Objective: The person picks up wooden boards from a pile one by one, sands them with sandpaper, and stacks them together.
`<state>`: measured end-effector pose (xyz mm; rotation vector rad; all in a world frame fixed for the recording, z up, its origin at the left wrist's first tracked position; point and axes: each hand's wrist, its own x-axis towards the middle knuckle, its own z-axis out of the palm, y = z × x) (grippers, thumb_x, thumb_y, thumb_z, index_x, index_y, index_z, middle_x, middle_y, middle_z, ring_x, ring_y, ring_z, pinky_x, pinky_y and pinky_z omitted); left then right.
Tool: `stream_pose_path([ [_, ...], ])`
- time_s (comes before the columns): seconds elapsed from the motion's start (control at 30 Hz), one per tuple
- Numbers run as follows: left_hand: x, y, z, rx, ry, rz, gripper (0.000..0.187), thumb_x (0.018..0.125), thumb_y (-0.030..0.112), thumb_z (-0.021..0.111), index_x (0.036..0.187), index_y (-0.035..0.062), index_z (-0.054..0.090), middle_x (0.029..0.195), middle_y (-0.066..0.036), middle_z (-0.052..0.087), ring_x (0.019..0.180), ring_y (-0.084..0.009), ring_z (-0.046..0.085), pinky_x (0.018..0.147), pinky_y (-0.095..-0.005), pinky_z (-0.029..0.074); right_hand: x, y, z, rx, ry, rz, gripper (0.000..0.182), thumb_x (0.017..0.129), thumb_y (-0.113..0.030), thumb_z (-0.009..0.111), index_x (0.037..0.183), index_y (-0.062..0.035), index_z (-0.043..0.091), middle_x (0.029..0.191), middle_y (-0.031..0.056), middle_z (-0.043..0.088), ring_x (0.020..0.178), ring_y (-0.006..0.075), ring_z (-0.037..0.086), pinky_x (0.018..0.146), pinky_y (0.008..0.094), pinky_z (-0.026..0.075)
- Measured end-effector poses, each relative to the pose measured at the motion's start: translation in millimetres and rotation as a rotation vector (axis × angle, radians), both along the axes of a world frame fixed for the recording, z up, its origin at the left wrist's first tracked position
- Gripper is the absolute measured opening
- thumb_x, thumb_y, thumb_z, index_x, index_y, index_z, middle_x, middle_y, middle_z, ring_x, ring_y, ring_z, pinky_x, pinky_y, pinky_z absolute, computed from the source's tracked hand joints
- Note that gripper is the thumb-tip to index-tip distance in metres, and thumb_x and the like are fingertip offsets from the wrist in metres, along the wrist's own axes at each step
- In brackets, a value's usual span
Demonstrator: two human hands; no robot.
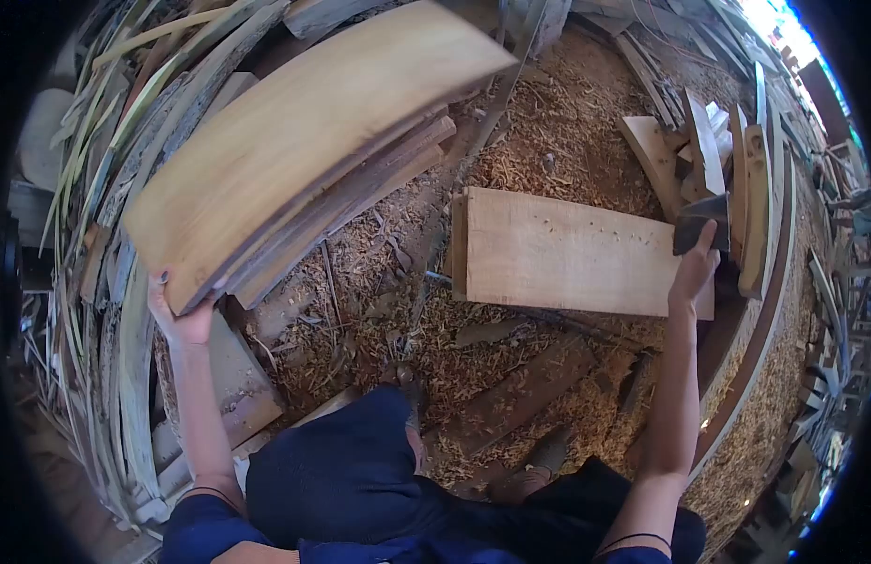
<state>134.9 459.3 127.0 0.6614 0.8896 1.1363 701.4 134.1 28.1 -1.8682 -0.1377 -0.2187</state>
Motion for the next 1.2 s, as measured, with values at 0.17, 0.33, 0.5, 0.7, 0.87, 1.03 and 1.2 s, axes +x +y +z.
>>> stream_pose_path([
  [0.17,-80,42,-49,-0.075,0.074,0.051,0.056,0.072,0.029,0.063,0.122,0.0093,0.046,0.116,-0.011,0.055,0.102,-0.0306,0.056,0.071,-0.0517,0.052,-12,6,-5,-0.143,-0.103,0.061,0.061,0.090,-0.051,0.051,0.101,0.0083,0.059,0.082,0.0090,0.056,0.070,0.0169,0.047,0.069,0.0309,0.041],
  [0.33,-90,33,-73,-0.109,0.083,-0.107,0.060,0.074,0.027,0.064,0.124,0.0021,0.042,0.105,-0.016,0.059,0.080,-0.0341,0.062,0.051,-0.0344,0.054,-5,-17,0,-0.166,0.117,-0.034,0.056,0.089,-0.052,0.051,0.078,0.0025,0.058,0.075,0.0062,0.050,0.067,0.0148,0.045,0.064,0.0298,0.040],
  [0.5,-103,45,-63,-0.179,0.227,-0.150,0.057,0.078,0.028,0.062,0.120,-0.0035,0.042,0.095,-0.018,0.062,0.059,-0.0325,0.062,0.038,-0.0259,0.051,8,-40,-3,-0.152,0.020,0.027,0.058,0.089,-0.052,0.051,0.092,0.0058,0.061,0.079,0.0075,0.057,0.068,0.0164,0.050,0.068,0.0300,0.042],
  [0.7,-99,35,-21,-0.276,0.624,-0.027,0.041,0.087,0.027,0.056,0.117,0.0004,0.047,0.086,-0.014,0.064,0.054,-0.0181,0.061,0.035,-0.0258,0.048,-9,-46,-10,-0.496,-0.010,-0.050,0.062,0.091,-0.050,0.049,0.105,0.0092,0.058,0.094,0.0138,0.061,0.080,0.0213,0.055,0.074,0.0347,0.043],
  [0.87,-91,29,57,0.372,1.707,-0.243,0.036,0.094,0.024,0.049,0.120,-0.0007,0.054,0.081,-0.008,0.063,0.064,-0.0089,0.060,0.051,-0.0207,0.048,-18,-41,-49,-0.322,-0.011,0.100,0.062,0.093,-0.050,0.042,0.108,0.0081,0.059,0.096,0.0209,0.064,0.088,0.0302,0.060,0.081,0.0379,0.043],
  [1.03,29,124,15,1.081,1.587,-0.340,0.047,0.095,0.035,0.044,0.124,-0.0014,0.051,0.121,-0.019,0.057,0.112,-0.0303,0.055,0.097,-0.0345,0.038,-53,-16,-62,-0.327,-0.095,-0.037,0.070,0.092,-0.055,0.038,0.098,0.0101,0.062,0.092,0.0253,0.064,0.086,0.0359,0.061,0.078,0.0418,0.044],
  [1.2,131,209,-80,0.829,1.685,-0.471,0.063,0.090,0.056,0.037,0.119,0.0038,0.055,0.124,-0.020,0.053,0.115,-0.0354,0.051,0.098,-0.0410,0.037,-52,-23,-60,-0.407,0.048,-0.015,0.073,0.093,-0.057,0.034,0.088,0.0115,0.062,0.083,0.0284,0.062,0.079,0.0393,0.060,0.075,0.0439,0.044],
])
